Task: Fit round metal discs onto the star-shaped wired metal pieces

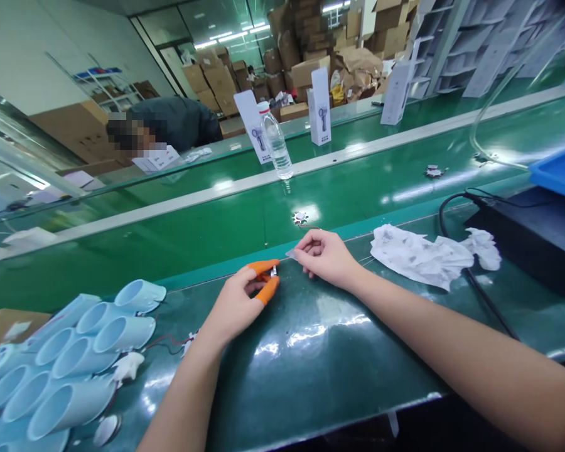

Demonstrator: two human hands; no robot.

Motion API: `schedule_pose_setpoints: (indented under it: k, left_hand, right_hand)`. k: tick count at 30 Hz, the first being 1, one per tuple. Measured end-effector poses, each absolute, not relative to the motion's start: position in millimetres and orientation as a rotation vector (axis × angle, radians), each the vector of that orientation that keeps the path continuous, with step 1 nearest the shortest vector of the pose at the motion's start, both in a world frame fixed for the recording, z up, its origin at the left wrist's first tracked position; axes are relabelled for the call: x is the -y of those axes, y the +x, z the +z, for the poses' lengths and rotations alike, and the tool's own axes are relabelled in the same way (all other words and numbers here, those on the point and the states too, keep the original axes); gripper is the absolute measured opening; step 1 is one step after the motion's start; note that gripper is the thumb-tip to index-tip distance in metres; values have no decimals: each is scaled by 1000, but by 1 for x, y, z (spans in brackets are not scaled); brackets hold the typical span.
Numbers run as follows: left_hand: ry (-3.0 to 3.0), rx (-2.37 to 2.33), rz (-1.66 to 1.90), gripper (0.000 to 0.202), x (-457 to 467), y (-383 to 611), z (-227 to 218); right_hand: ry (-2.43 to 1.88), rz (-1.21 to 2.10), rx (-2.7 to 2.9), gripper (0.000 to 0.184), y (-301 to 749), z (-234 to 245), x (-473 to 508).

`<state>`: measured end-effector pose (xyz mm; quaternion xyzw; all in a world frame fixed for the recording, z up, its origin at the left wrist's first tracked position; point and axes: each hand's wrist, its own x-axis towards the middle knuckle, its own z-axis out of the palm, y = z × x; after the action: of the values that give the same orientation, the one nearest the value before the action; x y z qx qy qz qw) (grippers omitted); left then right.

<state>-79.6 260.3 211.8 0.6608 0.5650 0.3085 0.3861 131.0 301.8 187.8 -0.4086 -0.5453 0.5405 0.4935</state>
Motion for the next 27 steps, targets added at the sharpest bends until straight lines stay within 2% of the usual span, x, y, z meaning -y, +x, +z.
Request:
schedule_pose_setpoints:
  k: [4, 13, 24, 27]
  left_hand:
    - [1721, -1414, 768, 50, -259, -80, 215]
    - [1955, -1494, 826, 38, -258, -76, 211]
    - [1954, -1500, 823, 30, -258, -75, 210]
    - [2001, -1519, 806, 27, -258, -75, 208]
  right_hand:
    - [-1008, 1338, 1318, 18, 133, 192, -302]
    - [-850, 1542, 1493, 14, 132, 194, -292]
    - [-880, 1510, 1541, 15, 126, 186, -290]
    - [-893, 1394, 1633, 9, 126, 185, -290]
